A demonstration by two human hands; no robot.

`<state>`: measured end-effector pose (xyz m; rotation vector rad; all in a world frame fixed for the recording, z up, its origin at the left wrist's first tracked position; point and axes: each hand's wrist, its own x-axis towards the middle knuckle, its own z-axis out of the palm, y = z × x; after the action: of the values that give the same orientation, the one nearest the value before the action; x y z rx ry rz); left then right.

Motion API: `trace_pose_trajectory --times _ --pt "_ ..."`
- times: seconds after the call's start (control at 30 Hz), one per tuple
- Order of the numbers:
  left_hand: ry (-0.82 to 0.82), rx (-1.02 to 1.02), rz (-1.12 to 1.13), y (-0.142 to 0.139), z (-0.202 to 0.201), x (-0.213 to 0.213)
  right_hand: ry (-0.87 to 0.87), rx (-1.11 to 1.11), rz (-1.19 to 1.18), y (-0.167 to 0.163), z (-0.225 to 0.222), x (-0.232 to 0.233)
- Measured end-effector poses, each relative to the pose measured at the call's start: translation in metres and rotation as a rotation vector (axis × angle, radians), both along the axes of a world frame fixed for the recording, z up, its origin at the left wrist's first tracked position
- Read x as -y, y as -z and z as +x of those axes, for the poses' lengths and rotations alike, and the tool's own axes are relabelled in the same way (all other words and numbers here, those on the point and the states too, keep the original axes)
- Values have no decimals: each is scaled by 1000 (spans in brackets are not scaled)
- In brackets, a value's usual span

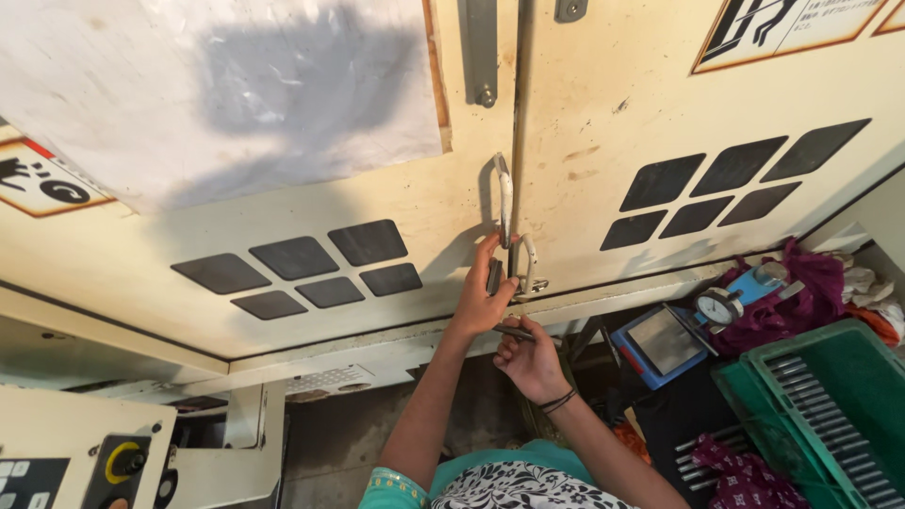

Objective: The person opens the door of a CNC machine, removes a small metal block from the chuck, and places it on a nearby surface. They then retrieve a cylindrical metal rod from a green bin, insert it into the chuck, and close the machine door. The process is repeated with another metal block.

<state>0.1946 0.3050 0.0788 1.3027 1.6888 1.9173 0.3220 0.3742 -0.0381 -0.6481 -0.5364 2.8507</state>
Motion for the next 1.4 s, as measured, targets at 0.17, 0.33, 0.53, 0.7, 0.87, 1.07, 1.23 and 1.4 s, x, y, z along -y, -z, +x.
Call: trace_pose_trajectory --times 0.17,0.33,0.53,0.7,0.87,1.07,1.23,1.4 --pt "-23 -101 74 -2 3 0 -12 -6 -6 4 6 -3" --pt "-39 18 -3 -4 6 -1 -19 -26 -9 6 11 -7" --pt "-49 57 -84 -5 5 -1 -22 -50 -39 8 9 -7" --pt "-76 -97 52 1 5 -3 -36 -65 -36 9 7 -6" --pt "-29 11 4 3 3 -2 -15 -43 -24 5 5 -4" --pt "14 57 -18 -6 -1 1 9 -87 -17 -3 0 0" --pt "48 -52 61 -10 -8 2 27 -80 11 -12 -5 7" --pt "20 -44 -40 0 -20 -7 32 -121 -5 -13 -7 11"
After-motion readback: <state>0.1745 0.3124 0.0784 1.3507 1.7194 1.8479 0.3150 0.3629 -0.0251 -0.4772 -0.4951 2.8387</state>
